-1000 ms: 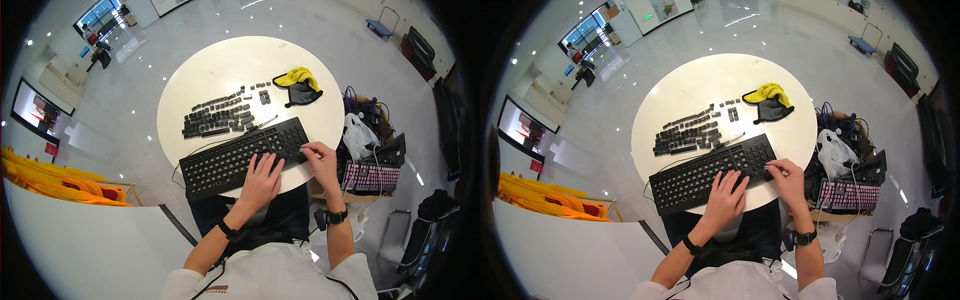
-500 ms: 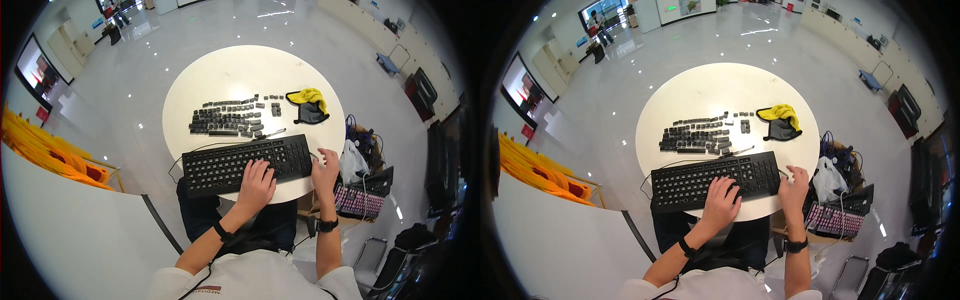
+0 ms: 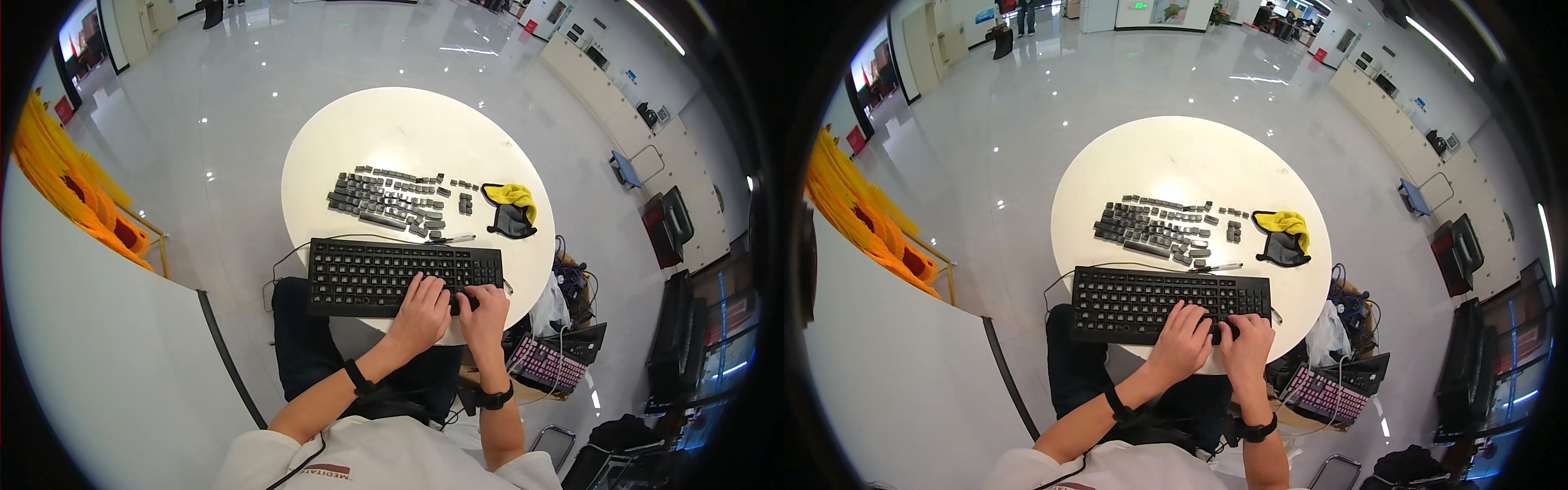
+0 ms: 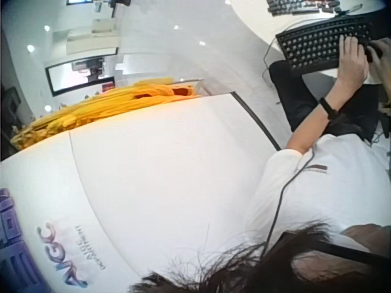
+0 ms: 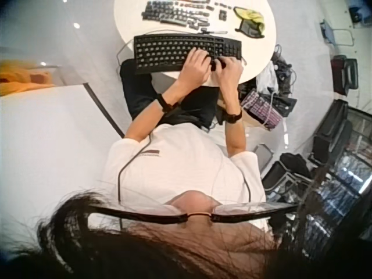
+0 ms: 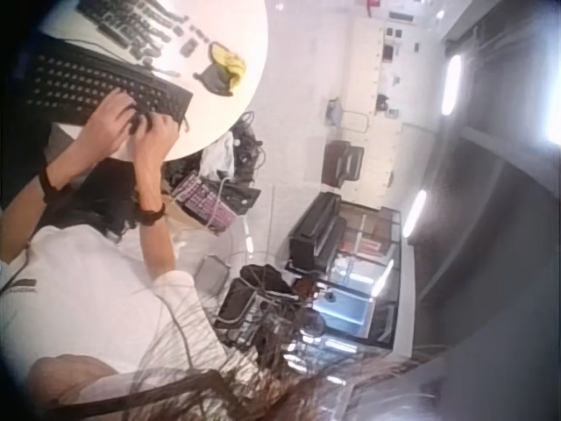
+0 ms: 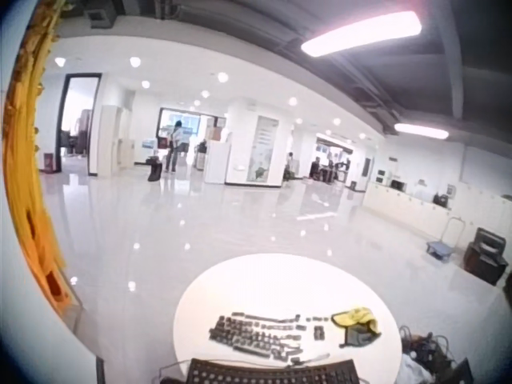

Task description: The recorder is replacing keycaps on a computer keyboard.

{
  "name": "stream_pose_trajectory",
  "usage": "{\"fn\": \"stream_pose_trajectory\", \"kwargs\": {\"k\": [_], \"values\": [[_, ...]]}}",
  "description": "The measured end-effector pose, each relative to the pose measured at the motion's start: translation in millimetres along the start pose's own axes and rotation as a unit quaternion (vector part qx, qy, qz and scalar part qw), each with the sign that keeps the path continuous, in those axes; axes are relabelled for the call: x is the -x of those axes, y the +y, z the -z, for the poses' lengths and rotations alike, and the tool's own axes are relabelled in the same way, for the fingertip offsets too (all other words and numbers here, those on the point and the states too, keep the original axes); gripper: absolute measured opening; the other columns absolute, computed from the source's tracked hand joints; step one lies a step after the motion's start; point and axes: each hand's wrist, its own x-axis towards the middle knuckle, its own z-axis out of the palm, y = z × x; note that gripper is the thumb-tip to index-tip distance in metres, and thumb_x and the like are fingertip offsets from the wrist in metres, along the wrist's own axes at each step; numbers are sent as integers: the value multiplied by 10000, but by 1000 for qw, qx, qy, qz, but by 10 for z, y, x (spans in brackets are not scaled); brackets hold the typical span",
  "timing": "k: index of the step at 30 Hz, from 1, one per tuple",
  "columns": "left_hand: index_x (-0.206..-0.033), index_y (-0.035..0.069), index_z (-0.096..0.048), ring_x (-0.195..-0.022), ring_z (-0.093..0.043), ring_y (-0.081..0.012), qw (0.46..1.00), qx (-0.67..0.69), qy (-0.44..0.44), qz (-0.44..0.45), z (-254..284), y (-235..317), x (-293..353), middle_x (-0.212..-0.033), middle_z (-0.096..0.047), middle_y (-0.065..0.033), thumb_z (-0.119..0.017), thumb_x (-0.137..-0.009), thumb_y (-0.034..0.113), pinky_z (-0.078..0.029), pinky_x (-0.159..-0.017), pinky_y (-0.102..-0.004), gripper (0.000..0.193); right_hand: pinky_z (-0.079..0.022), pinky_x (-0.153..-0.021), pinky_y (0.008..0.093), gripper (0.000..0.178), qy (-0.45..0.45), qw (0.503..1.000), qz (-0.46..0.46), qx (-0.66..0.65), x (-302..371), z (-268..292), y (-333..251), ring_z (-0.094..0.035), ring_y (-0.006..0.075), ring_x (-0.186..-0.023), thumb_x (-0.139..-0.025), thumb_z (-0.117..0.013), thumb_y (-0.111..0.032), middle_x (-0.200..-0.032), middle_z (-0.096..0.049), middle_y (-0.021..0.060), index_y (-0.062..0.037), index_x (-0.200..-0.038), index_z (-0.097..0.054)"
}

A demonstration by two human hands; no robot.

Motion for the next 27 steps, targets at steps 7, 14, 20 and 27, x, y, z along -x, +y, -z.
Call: {"fn": "stream_pose_trajectory", "kwargs": {"k": [7,14,20,27], "values": [[-1254,-79,-734,-1379,-617,-427,1000,4,-1,-4,30,8,-16,-1362,-666,-240,-790,-952,150,-413,-1319,-621,383,-536,-867,522,141,-37,993,-108,0,-72,-141,98,-711,378,-956,-887,-890,-149,-943,-756,130,-45,-949,-818],[-1160,-56,-700,-1342,-613,-396,1000,-15,-1,-16,34,6,-23,-1314,-665,-233,-748,-972,166,-390,-1331,-603,295,-598,-759,443,199,-86,978,-179,-68,-243,-57,64,-764,359,-752,-907,-883,-156,-809,-785,177,24,-887,-798],[-1152,-55,-704,-1329,-620,-388,1000,-13,-3,-13,20,14,-37,-1301,-669,-225,-739,-978,160,-387,-1335,-597,279,-564,-700,347,189,-69,956,-225,-173,-363,46,401,-708,166,-703,-924,-881,-155,-760,-769,87,23,-924,-816],[-1224,-80,-743,-1346,-635,-402,1000,-8,-20,3,34,-20,-4,-1331,-680,-230,-763,-956,126,-410,-1324,-612,338,-562,-708,325,191,-73,954,-237,-170,-1215,-113,1015,-710,135,-698,-910,-903,-179,-766,-794,72,7,-922,-863]]}}
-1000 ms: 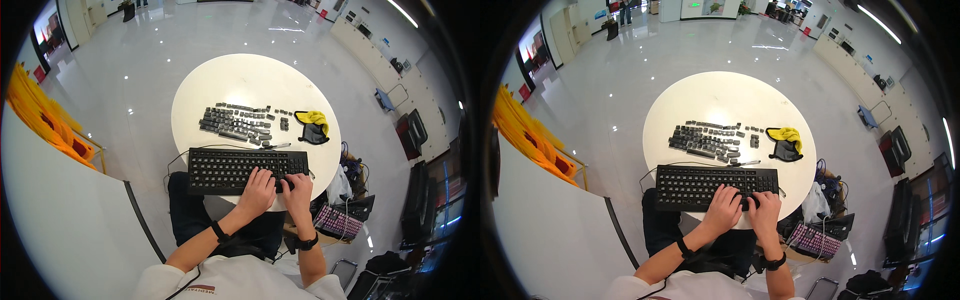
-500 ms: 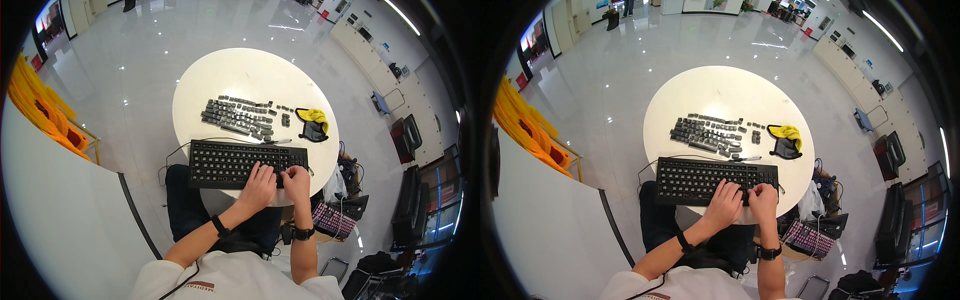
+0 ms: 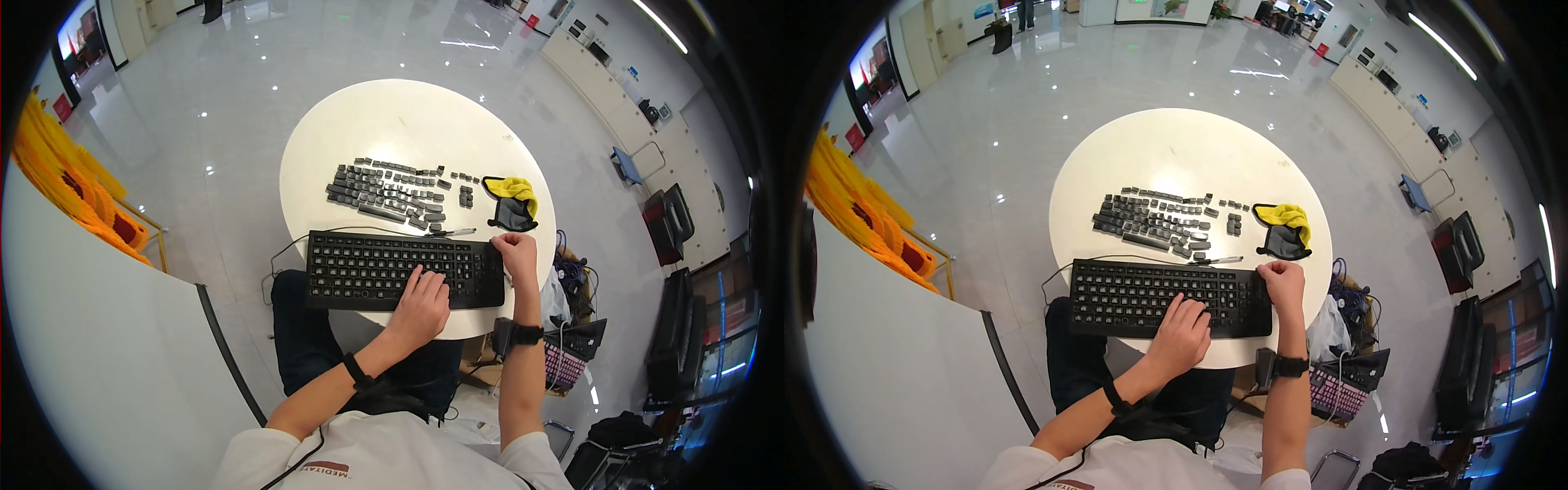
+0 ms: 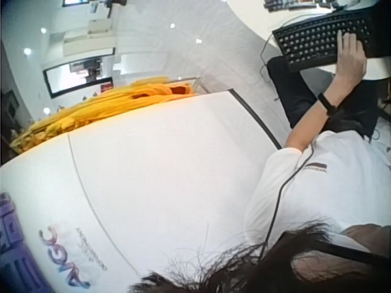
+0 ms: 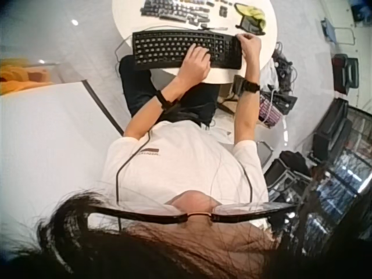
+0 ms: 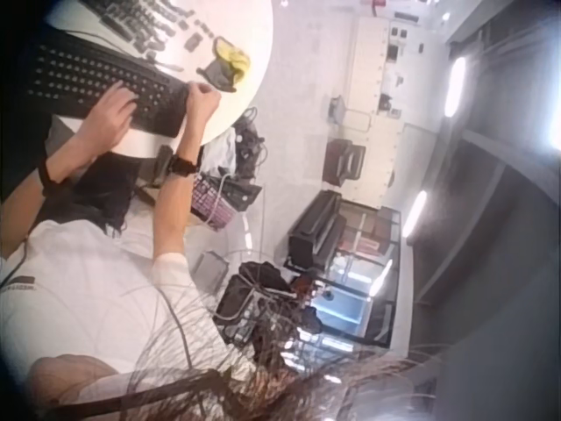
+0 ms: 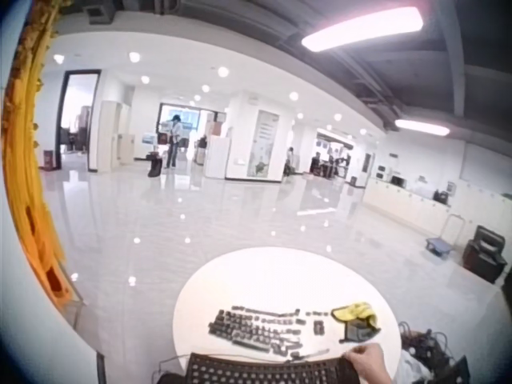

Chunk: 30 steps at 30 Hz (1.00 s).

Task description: The recorder is replacing keycaps on a computer keyboard.

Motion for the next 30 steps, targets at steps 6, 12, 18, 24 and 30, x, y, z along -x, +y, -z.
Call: {"fn": "stream_pose_trajectory", "kwargs": {"k": [6,12,18,24,30], "values": [[-1232,-83,-745,-1350,-637,-404,1000,-10,4,-10,-15,35,-13,-1331,-678,-227,-765,-947,110,-411,-1328,-607,346,-591,-747,344,287,-2,999,-5,31,-553,-62,125,-762,174,-751,-913,-924,-262,-855,-846,104,6,-1009,-894],[-1219,-83,-751,-1345,-640,-404,1000,-7,3,-2,-12,52,-19,-1313,-680,-221,-773,-934,100,-418,-1324,-607,340,-597,-777,364,199,21,995,92,43,-113,96,18,-753,218,-794,-1008,-829,-160,-904,-811,128,15,-1102,-841],[-1239,-77,-745,-1341,-645,-412,1000,19,7,9,22,39,-37,-1312,-687,-218,-778,-933,102,-433,-1312,-613,356,-580,-1059,461,305,-57,948,291,112,995,290,-242,-715,409,-1214,-937,-858,-50,-1281,-739,191,-10,-1234,-805],[-1326,-36,-751,-1350,-637,-406,1000,-17,-13,-5,36,47,-57,-1351,-688,-208,-800,-982,154,-425,-1303,-600,395,-492,-1189,488,575,-65,938,306,150,1506,226,-199,-615,403,-1361,-899,-888,-72,-1466,-650,182,-35,-1452,-734],[-1337,13,-773,-1290,-630,-390,1000,12,-4,15,50,103,-121,-1265,-676,-191,-822,-983,171,-427,-1285,-597,391,-496,-1154,503,537,-40,947,284,148,1576,244,1,-643,386,-1297,-865,-910,-59,-1392,-683,157,-41,-1384,-772]]}}
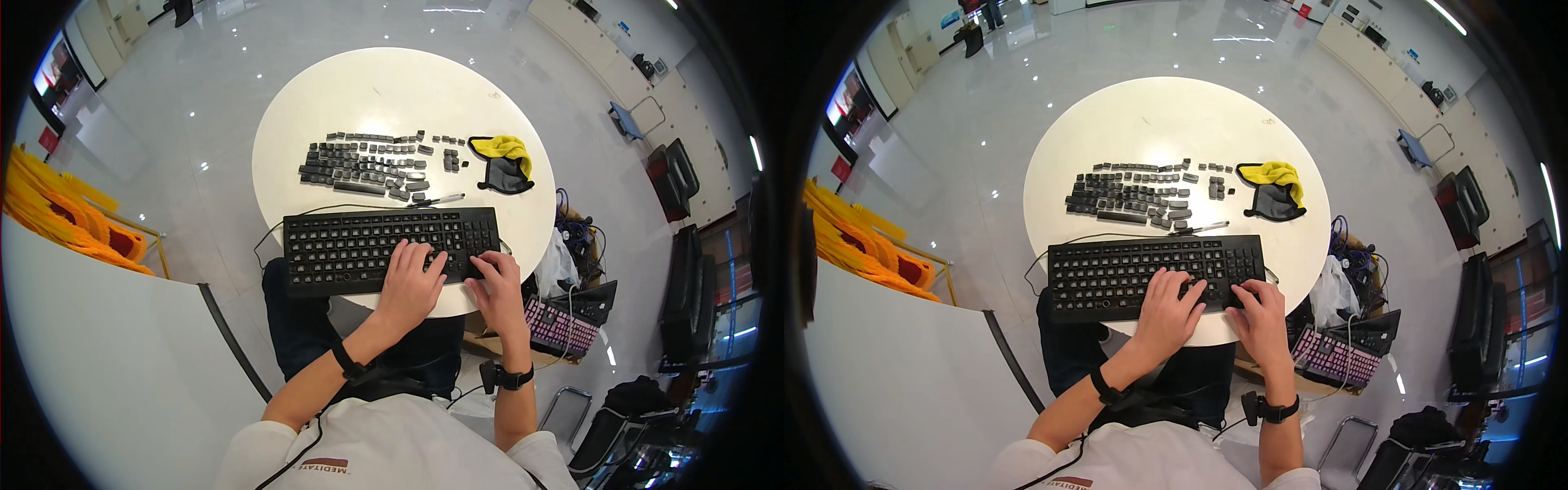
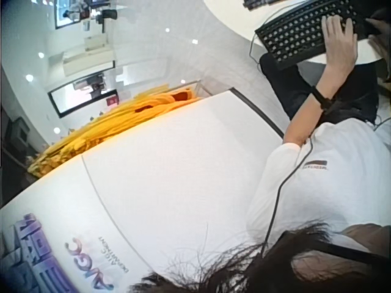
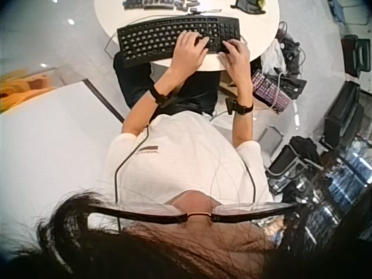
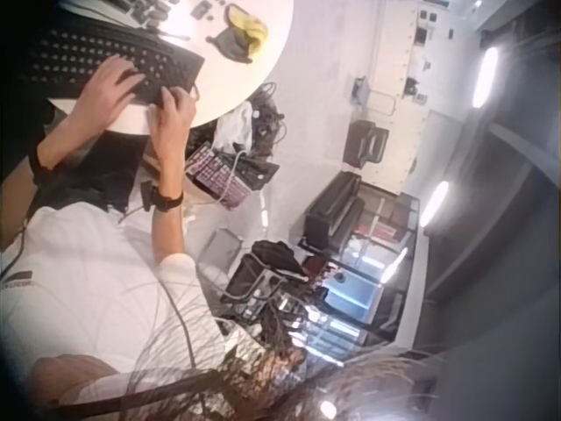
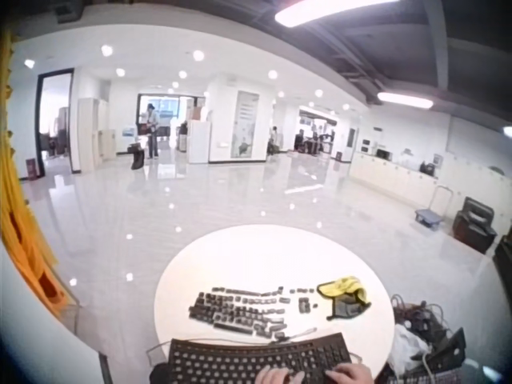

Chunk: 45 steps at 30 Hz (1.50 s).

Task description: The recorder is replacing keycaps on a computer keyboard.

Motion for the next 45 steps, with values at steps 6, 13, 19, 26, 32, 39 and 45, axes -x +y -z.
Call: {"fn": "stream_pose_trajectory", "kwargs": {"k": [6,13,19,26,32,39,45], "values": [[-1202,22,-813,-1231,-639,-350,1000,-17,5,-7,-111,-18,6,-1196,-693,-120,-832,-972,138,-435,-1260,-607,258,-524,-1048,467,430,16,995,91,25,-207,-121,-165,-693,321,-1191,-870,-858,-4,-1234,-742,93,-80,-1291,-815],[-1087,47,-797,-1170,-671,-290,999,-31,-15,2,-157,50,-57,-1110,-714,-60,-841,-947,106,-425,-1245,-623,158,-610,-974,455,266,0,997,60,-39,-271,-234,-111,-719,359,-1101,-867,-817,69,-1164,-756,144,5,-1125,-806],[-1026,83,-782,-1156,-674,-264,999,-19,-44,27,-108,45,-143,-1083,-705,-33,-842,-935,110,-411,-1213,-592,112,-602,-978,471,203,-113,991,25,-64,-464,-66,-77,-705,378,-1083,-878,-821,53,-1098,-733,148,2,-1071,-782],[-1035,-11,-770,-1150,-719,-333,995,23,-60,-78,-188,-44,-228,-1110,-773,-117,-765,-911,31,-557,-1065,-460,131,-594,-947,486,178,-94,993,61,-40,-457,-18,8,-692,404,-1078,-888,-815,51,-1094,-705,168,16,-1053,-758],[-1042,-16,-728,-1127,-711,-339,987,30,-70,-143,-220,-43,-177,-1089,-753,-145,-697,-878,15,-588,-1005,-446,170,-576,-919,507,110,-160,984,71,-48,-552,45,-14,-672,428,-1038,-913,-777,58,-1019,-663,191,51,-1009,-724],[-972,-17,-683,-1039,-675,-378,991,94,-71,-65,-266,49,-221,-1016,-696,-165,-664,-879,-31,-588,-965,-473,96,-600,-810,456,120,-181,975,13,-131,-645,203,34,-737,380,-884,-911,-814,22,-913,-721,180,18,-1001,-734],[-969,-36,-687,-1053,-667,-402,992,94,-77,-32,-319,51,-228,-1042,-692,-191,-672,-894,-49,-585,-957,-481,77,-596,-742,357,106,-33,986,-82,-144,-1205,98,656,-735,184,-745,-950,-843,-34,-832,-791,128,26,-999,-771]]}}
